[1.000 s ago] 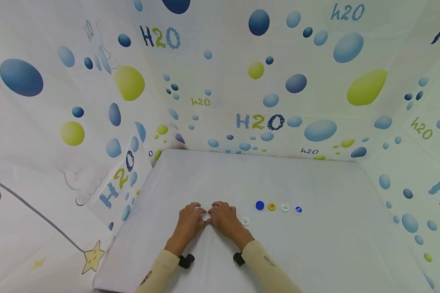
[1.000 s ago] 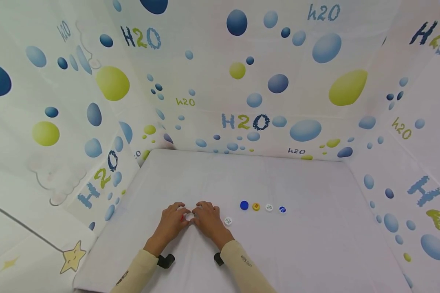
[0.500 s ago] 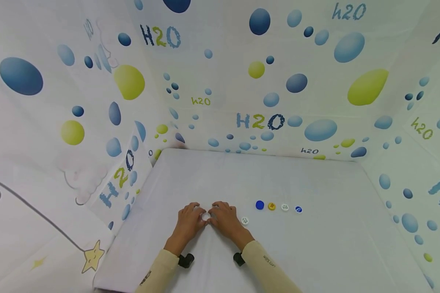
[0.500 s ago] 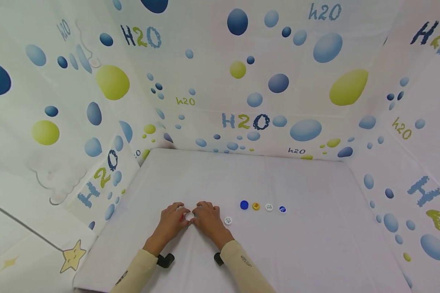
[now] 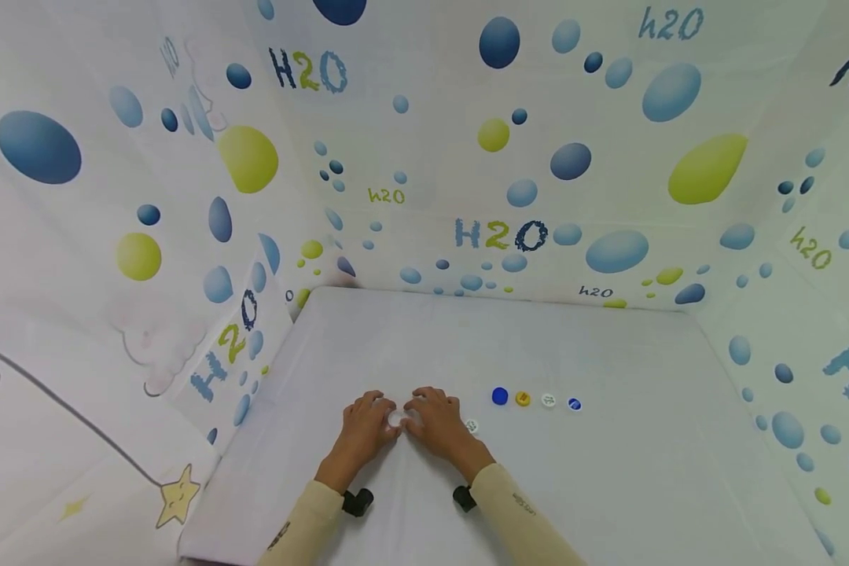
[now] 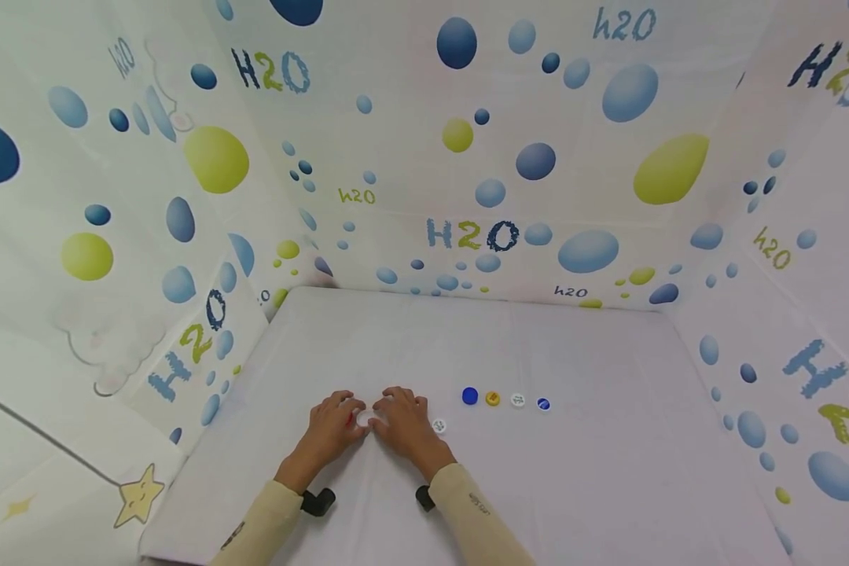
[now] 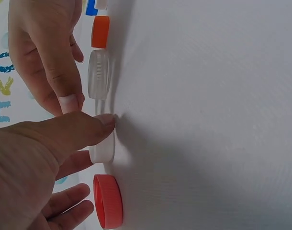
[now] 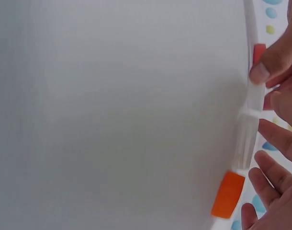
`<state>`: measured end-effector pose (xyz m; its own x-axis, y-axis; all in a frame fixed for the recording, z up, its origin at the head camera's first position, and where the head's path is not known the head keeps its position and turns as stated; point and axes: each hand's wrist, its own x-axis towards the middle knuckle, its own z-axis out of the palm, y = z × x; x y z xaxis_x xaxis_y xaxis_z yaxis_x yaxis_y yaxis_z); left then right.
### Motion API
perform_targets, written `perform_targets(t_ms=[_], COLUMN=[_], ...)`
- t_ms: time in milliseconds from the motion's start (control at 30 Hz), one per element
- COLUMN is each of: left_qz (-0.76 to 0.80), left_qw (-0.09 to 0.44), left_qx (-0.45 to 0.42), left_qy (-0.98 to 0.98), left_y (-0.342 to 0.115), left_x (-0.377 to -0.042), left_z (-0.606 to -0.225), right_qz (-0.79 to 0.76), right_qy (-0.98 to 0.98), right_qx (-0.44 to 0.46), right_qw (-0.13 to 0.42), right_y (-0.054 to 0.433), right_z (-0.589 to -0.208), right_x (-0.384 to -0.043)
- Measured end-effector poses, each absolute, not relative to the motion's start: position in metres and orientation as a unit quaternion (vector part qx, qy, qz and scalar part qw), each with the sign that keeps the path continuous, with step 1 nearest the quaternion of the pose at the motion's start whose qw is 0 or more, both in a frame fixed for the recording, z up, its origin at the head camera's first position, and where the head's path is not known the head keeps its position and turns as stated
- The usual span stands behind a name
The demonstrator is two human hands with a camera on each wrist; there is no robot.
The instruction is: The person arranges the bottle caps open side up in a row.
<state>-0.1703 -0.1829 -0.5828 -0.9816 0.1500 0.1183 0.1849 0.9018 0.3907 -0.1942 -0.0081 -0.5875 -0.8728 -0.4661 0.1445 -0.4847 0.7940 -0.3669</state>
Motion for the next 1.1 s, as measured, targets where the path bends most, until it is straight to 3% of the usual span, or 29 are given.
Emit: perform_targets(t_ms=[667,1100], left_qz=[-0.207,-0.188], left_qw=[0.012,0.025], left_qx=[-0.134,-0.151], left_qy=[-0.969,-0.97], left_y=[-0.165,-0.151], left_x=[-0.175,-0.176], left_z=[-0.58,-0.581], right_qz=[0.239,0.236], right_qy=[-0.948,-0.946], right_qx=[0.21,0.223], right_qw=[0.019,0.01], right_y=[0.025,0.031], right_z=[-0.582,-0.584], right_x=[-0.2,-0.195])
